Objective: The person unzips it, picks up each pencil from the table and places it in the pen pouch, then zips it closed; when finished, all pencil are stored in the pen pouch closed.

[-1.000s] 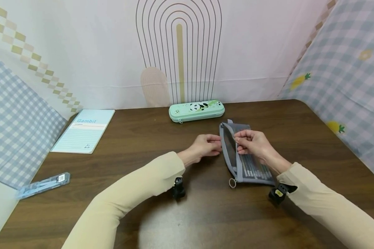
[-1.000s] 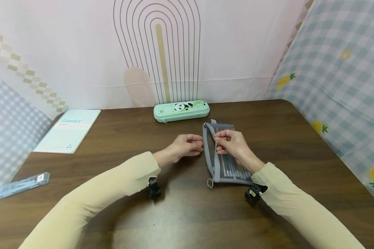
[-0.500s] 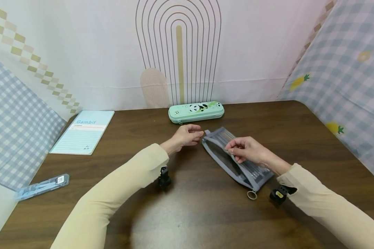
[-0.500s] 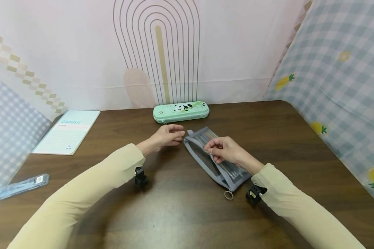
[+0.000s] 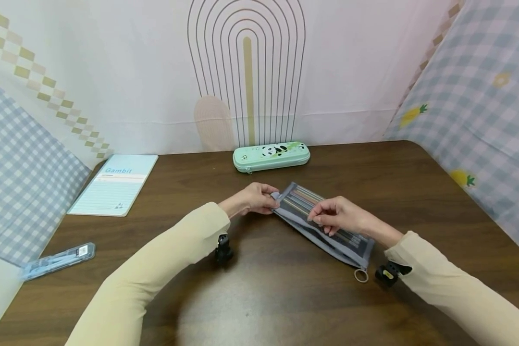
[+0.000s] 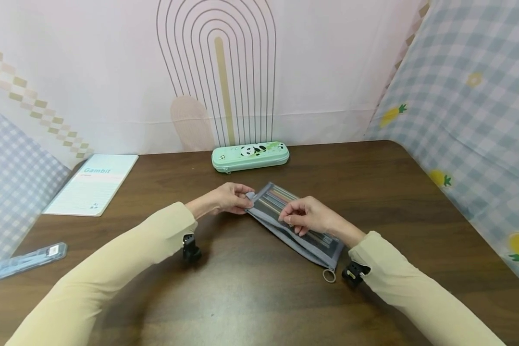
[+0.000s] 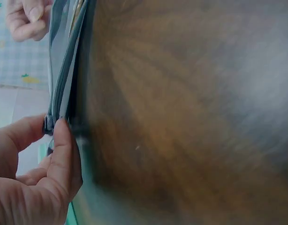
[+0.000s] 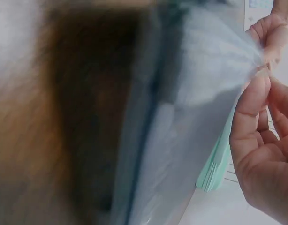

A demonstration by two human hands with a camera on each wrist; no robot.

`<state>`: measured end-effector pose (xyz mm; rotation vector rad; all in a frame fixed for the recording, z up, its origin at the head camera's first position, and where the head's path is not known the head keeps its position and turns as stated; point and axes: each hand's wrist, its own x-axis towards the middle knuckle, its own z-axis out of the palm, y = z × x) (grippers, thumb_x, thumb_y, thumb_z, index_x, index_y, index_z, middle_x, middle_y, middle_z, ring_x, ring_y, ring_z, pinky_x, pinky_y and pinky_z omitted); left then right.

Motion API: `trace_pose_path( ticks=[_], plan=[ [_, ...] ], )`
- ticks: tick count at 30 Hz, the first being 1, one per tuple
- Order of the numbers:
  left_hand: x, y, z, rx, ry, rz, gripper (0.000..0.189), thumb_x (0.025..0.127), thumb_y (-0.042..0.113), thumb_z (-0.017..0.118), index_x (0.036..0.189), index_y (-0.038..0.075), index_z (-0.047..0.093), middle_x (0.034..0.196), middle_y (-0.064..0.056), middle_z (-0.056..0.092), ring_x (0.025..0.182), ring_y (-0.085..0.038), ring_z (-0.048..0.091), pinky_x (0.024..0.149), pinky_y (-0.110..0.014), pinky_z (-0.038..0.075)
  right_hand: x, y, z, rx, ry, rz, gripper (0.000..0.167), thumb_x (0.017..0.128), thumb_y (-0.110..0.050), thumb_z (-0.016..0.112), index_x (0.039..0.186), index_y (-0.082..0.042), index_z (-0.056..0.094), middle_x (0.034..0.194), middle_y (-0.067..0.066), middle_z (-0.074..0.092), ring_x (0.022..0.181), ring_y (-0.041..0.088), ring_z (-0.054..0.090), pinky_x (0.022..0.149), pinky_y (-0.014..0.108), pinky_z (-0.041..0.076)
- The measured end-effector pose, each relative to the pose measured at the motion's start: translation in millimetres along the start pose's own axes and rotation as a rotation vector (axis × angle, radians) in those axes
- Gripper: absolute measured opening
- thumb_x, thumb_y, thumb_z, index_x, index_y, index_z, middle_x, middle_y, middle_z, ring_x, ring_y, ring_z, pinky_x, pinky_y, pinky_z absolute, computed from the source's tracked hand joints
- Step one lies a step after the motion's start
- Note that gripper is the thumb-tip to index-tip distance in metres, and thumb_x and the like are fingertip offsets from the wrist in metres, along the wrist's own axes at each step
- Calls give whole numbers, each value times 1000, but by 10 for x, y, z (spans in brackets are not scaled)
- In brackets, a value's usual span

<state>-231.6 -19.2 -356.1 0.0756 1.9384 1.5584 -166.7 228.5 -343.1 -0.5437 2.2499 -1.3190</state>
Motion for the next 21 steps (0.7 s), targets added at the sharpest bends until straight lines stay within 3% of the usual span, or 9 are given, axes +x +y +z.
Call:
trace_pose_path(
  ticks=[8,12,16,21],
  plan=[
    [-143,-150,-104,-15,105,25,43,84,-9,60,126,-5,52,87,-6,57,65,-8,55,56,-17,52,-260,100,-101,56,223,140,29,96,-11,54,113,13,55,82,11,58,67,8,58,62,26,57],
    [-270,-217,-233,-91,173,32,45,85,-10,58,129,-5,49,90,-5,55,66,-7,56,56,-17,53,-343,188,-132,83,315,177,31,96,-9,53,115,15,52,84,9,59,68,8,60,65,26,58],
    [-387,-294,-341,-182,234,52,48,86,-11,55,133,-7,42,91,-5,51,64,-5,55,56,-15,53,-365,213,-146,117,341,203,31,96,-5,52,117,17,49,85,9,62,72,9,64,68,27,58],
    [-486,-385,-400,-217,281,67,46,87,-11,54,131,-9,42,87,-3,48,64,-4,55,56,-15,53,-290,210,-122,206,297,209,34,95,-3,52,119,20,45,89,8,66,76,10,67,70,27,58]
  ],
)
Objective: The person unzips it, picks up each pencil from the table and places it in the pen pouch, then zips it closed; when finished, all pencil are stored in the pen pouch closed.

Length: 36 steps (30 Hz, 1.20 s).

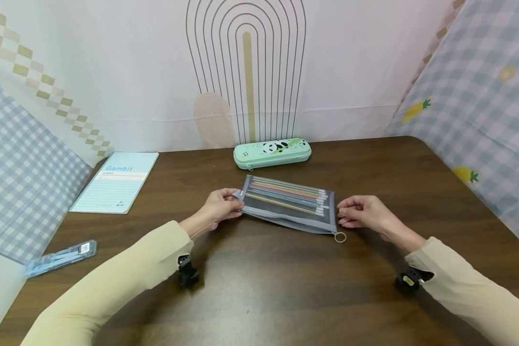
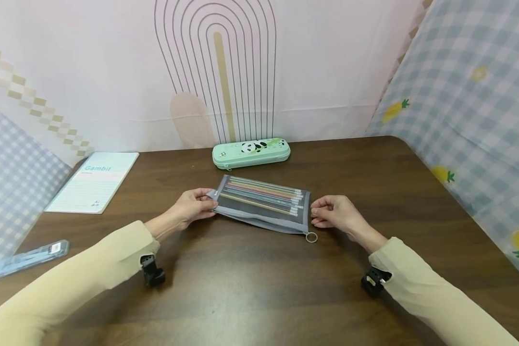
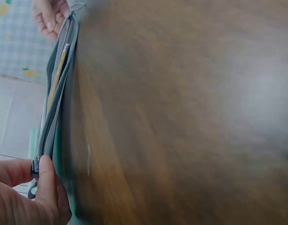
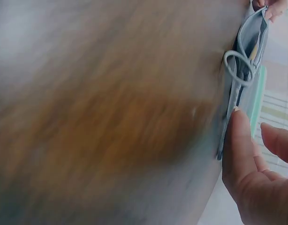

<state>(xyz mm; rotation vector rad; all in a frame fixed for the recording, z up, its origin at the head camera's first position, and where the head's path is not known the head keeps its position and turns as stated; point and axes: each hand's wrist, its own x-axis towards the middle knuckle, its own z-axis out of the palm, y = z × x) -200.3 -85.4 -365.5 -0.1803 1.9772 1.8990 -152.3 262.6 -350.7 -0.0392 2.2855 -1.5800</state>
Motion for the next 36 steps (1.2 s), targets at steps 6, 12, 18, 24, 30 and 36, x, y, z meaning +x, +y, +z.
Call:
trace_pose_path(
  ticks=[6,12,18,24,30,36],
  plan=[
    [-59,-46,-100,8,10,28,42,87,-11,55,127,-11,42,84,-2,49,65,-4,55,57,-15,53,113,-74,67,149,-62,102,42,95,-3,51,128,19,36,88,2,66,77,9,67,74,26,57],
    [-105,-63,-163,24,8,41,42,87,-11,55,127,-13,42,83,-1,49,65,-3,54,58,-14,53,161,-118,90,292,-109,177,52,96,-9,54,135,16,30,90,3,63,80,8,65,78,23,56],
    [-151,-67,-201,41,14,32,41,88,-10,55,127,-13,42,83,-2,48,65,-3,55,58,-14,53,180,-155,157,345,-121,202,55,95,-10,55,136,14,27,92,3,62,81,7,63,78,21,55],
    [-172,-82,-225,88,1,44,43,87,-9,56,127,-12,41,84,-2,49,66,-3,56,61,-17,55,201,-173,245,302,-97,192,58,94,-9,56,137,12,23,96,5,53,77,5,59,72,19,55],
    [-174,-57,-280,380,28,121,43,85,-4,62,126,-8,48,96,-13,60,76,-9,58,67,-23,57,224,-174,278,322,-101,216,62,95,-6,52,141,14,17,90,2,56,71,3,58,66,15,53],
    [-173,38,-350,804,66,305,46,80,6,70,122,-5,54,103,-18,64,88,-23,62,76,-32,53,247,-191,298,325,-111,227,53,95,-5,52,137,14,24,83,1,59,68,4,58,63,15,54]
  ],
)
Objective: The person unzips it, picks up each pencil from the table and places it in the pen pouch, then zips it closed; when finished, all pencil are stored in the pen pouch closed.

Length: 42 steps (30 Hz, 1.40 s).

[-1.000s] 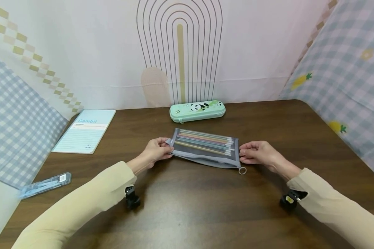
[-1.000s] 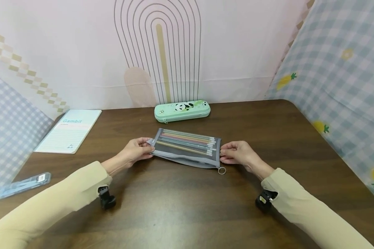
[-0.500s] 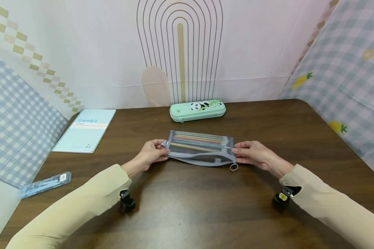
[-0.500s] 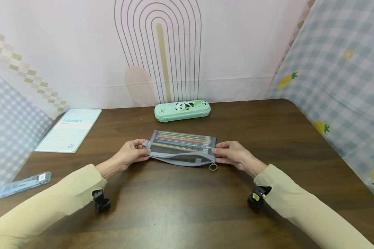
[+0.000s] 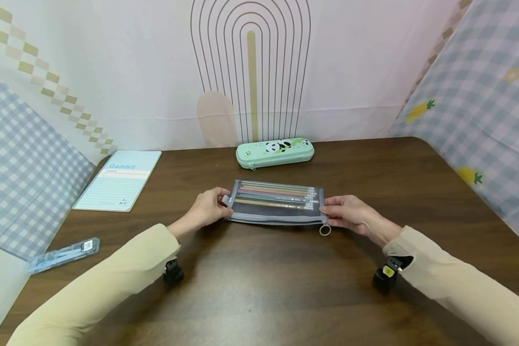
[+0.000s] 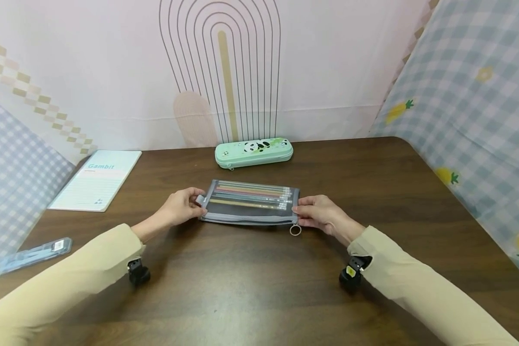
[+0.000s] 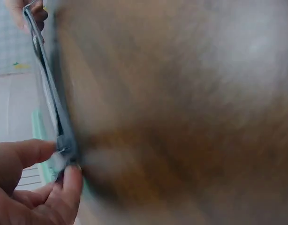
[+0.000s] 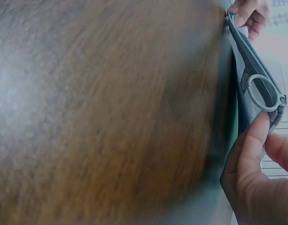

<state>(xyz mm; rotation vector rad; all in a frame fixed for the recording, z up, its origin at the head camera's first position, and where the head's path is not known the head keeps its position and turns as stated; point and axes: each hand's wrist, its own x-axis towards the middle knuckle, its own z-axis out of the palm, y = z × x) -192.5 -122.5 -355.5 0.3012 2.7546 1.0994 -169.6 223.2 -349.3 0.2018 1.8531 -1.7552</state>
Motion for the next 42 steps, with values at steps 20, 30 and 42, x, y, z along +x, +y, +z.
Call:
trace_pose_path(
  ticks=[20,30,42],
  plan=[
    [-291,1088,1217,-781,-412,-83,15,87,-2,63,101,-10,62,92,-22,67,80,-18,67,74,-31,58,-7,48,13,37,-7,-11,34,96,-4,50,124,8,36,82,1,60,71,6,61,64,16,55],
    [-280,1187,1305,-833,-356,-99,16,84,-5,65,100,-7,64,85,-14,68,73,-13,64,71,-29,58,-43,40,17,41,-9,-23,40,97,-6,48,129,10,31,83,2,60,71,7,61,64,17,55],
    [-219,1099,1210,-820,-315,-128,18,91,12,62,96,-5,65,88,-20,71,60,-8,63,61,-24,57,-75,47,73,36,-50,-20,61,96,-6,51,142,11,14,97,6,58,82,9,62,75,23,56]
  ],
)
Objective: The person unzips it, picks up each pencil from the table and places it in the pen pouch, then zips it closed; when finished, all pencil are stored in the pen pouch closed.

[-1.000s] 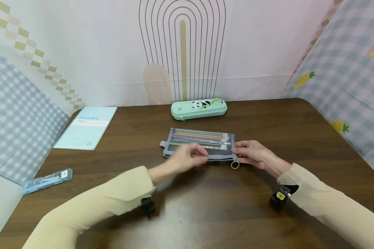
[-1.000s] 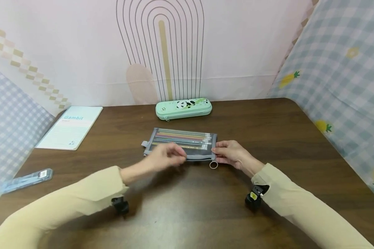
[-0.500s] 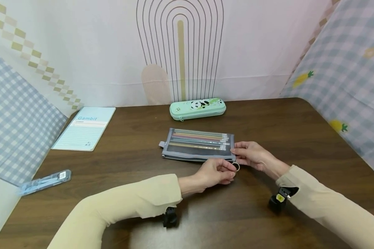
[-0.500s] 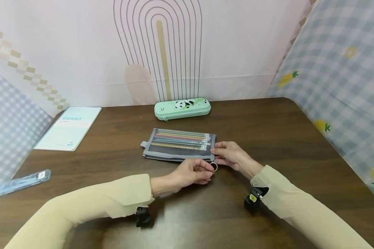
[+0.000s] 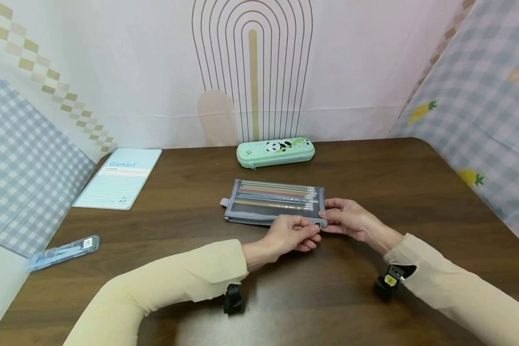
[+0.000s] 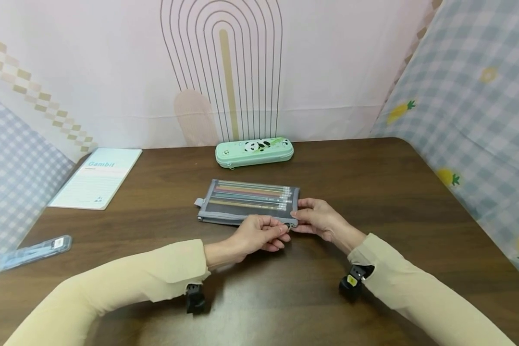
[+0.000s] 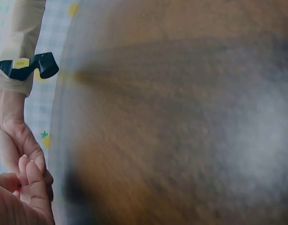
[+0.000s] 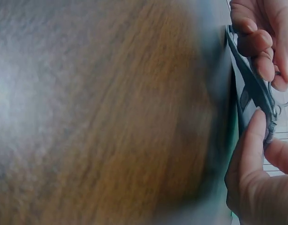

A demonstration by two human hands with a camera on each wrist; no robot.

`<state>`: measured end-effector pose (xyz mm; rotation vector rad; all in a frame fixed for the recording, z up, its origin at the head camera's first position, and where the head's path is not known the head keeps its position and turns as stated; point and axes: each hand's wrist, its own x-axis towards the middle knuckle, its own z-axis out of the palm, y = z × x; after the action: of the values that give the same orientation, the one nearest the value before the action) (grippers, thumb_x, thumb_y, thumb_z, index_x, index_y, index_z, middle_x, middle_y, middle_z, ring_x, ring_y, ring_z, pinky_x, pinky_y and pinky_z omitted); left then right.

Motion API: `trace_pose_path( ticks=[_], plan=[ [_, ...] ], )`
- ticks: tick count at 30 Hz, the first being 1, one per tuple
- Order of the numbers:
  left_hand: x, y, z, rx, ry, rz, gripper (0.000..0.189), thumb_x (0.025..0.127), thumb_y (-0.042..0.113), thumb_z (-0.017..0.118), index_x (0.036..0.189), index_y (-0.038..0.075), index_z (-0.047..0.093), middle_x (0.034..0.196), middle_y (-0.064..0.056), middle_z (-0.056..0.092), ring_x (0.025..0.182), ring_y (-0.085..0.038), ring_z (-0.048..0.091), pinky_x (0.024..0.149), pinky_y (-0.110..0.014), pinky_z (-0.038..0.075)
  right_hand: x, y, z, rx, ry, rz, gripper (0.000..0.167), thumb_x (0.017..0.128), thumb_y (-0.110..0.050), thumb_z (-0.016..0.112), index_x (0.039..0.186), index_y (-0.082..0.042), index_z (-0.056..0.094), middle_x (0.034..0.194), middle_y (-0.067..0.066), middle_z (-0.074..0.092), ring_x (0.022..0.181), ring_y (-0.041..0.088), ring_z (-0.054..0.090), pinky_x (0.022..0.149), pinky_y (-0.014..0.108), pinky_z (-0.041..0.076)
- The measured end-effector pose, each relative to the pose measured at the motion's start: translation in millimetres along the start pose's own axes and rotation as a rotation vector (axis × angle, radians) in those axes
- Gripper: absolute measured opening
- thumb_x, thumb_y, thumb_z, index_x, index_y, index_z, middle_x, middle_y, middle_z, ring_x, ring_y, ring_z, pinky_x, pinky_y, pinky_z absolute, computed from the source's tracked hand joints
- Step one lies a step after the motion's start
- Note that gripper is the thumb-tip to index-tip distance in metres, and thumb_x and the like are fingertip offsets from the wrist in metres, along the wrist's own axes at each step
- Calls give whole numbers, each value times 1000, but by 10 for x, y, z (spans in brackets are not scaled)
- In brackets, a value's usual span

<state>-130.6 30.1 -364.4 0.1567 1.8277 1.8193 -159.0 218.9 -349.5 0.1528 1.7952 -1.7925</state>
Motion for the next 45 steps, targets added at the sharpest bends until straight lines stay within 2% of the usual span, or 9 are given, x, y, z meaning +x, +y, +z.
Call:
trace_pose_path(
  ticks=[9,13,18,24,28,34,38,45],
  plan=[
    [15,5,-153,52,33,-24,16,92,11,61,94,-4,66,83,-16,72,58,-7,63,56,-20,55,-10,-23,59,-24,43,-45,60,96,-2,48,144,9,15,98,8,56,78,7,61,72,21,56],
    [-6,-11,-286,83,56,-45,17,92,12,60,95,-4,66,82,-15,72,58,-7,64,58,-22,56,-18,-30,19,-19,46,-38,61,97,-3,48,146,8,14,101,7,56,78,7,60,71,20,56],
    [-85,-26,-573,133,95,-61,18,93,11,59,98,-5,65,80,-15,72,57,-6,63,59,-22,57,-43,-36,-84,-12,39,-34,62,96,-3,48,147,7,12,98,3,58,80,7,61,70,19,55],
    [-206,-9,-972,210,137,-93,17,92,11,60,96,-5,66,71,-7,71,56,-5,62,57,-21,56,-46,-49,-183,-10,44,-25,64,96,-4,48,147,6,11,96,1,58,79,7,60,70,19,55],
    [-290,14,-1211,248,145,-110,18,92,11,60,95,-6,65,69,-3,70,56,-4,62,57,-21,56,-40,-54,-218,-9,49,-24,63,96,-4,49,147,6,13,95,1,58,79,7,61,69,19,55],
    [-415,37,-1511,258,144,-132,19,92,9,59,96,-8,63,67,0,68,57,-3,62,56,-19,55,-31,-35,-293,-1,49,-27,63,96,-3,48,147,6,11,93,-1,59,79,6,60,69,19,55],
    [-460,38,-1594,262,116,-133,17,92,9,59,94,-7,63,68,1,69,58,-3,62,56,-18,55,-29,-40,-303,-13,42,-28,64,97,-4,48,147,6,10,94,-1,59,80,6,60,70,19,55],
    [-514,-3,-1611,298,51,-109,18,91,10,62,95,-7,64,74,-3,71,61,-5,64,58,-20,55,-9,-48,-289,-29,34,-12,64,97,-3,47,147,6,9,94,-1,58,80,7,61,70,19,55]
  ],
)
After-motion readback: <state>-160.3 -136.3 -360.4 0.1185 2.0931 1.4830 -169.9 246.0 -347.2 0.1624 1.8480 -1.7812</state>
